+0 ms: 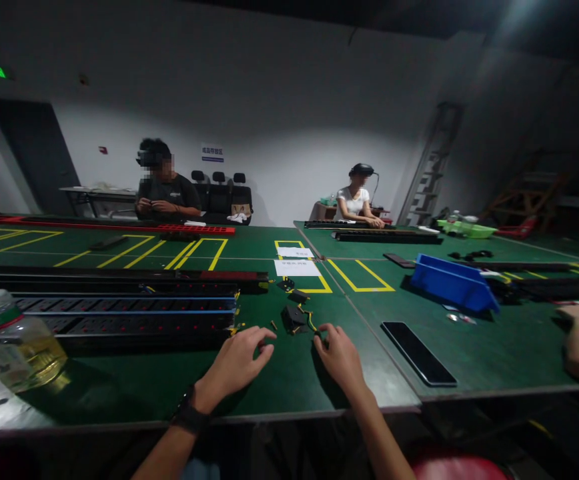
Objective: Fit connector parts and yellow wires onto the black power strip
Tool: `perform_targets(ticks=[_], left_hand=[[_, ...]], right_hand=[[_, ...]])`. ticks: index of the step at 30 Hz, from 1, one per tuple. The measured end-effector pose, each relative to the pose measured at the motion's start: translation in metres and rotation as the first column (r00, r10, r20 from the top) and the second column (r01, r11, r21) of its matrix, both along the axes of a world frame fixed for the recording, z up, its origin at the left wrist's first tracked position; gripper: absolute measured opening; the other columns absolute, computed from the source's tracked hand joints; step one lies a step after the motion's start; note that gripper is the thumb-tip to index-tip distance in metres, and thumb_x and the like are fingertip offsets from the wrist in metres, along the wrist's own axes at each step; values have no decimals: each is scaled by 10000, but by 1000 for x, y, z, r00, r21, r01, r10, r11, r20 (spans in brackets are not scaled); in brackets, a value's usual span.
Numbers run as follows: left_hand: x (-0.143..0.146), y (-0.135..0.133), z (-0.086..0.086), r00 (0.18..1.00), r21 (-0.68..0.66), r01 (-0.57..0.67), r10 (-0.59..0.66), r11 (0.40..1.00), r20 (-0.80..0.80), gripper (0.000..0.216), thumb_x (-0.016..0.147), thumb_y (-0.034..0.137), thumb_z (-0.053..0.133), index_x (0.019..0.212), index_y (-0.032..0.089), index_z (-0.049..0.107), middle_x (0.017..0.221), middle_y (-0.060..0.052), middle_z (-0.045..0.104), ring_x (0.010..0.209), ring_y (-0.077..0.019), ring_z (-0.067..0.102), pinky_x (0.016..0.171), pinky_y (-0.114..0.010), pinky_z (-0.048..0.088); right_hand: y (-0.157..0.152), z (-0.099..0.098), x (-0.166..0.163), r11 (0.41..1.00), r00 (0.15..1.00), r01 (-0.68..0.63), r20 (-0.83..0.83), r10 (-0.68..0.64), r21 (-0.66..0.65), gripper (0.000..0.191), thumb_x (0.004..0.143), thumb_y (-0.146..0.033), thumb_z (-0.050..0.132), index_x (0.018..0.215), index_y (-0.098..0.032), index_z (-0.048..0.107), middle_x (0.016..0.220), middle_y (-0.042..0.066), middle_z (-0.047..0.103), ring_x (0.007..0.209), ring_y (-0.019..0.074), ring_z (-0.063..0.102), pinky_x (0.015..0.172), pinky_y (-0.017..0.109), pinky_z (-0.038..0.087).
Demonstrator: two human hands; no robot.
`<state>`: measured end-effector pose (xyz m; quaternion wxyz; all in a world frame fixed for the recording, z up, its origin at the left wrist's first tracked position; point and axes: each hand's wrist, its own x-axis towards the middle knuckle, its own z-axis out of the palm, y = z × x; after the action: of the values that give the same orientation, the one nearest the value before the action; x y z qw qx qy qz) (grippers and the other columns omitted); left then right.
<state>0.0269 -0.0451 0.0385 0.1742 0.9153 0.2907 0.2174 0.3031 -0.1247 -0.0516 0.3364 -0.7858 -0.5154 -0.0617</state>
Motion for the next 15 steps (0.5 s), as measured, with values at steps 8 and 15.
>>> perform_targets(ticks=[8,15], left_hand=[[-53,14,-5,971,6,-233,233,972,-54,172,1040,279,539,1045,269,711,1022,3,770,912,-168,722,743,-257,453],[-56,15,-28,950,106,-274,287,956,-127,188,1052,271,497,989,253,673,1010,-14,785,927,-202,752,746,-272,458]], right_hand=[[-2,6,-10,999,1000,15,18,-15,-30,298,931,-400,537,1088,-218,714,823,36,665,737,220,625,664,299,385],[-2,6,-9,999,999,-19,38,20,-49,267,940,-369,532,1023,-217,735,804,25,662,750,204,627,687,284,386]])
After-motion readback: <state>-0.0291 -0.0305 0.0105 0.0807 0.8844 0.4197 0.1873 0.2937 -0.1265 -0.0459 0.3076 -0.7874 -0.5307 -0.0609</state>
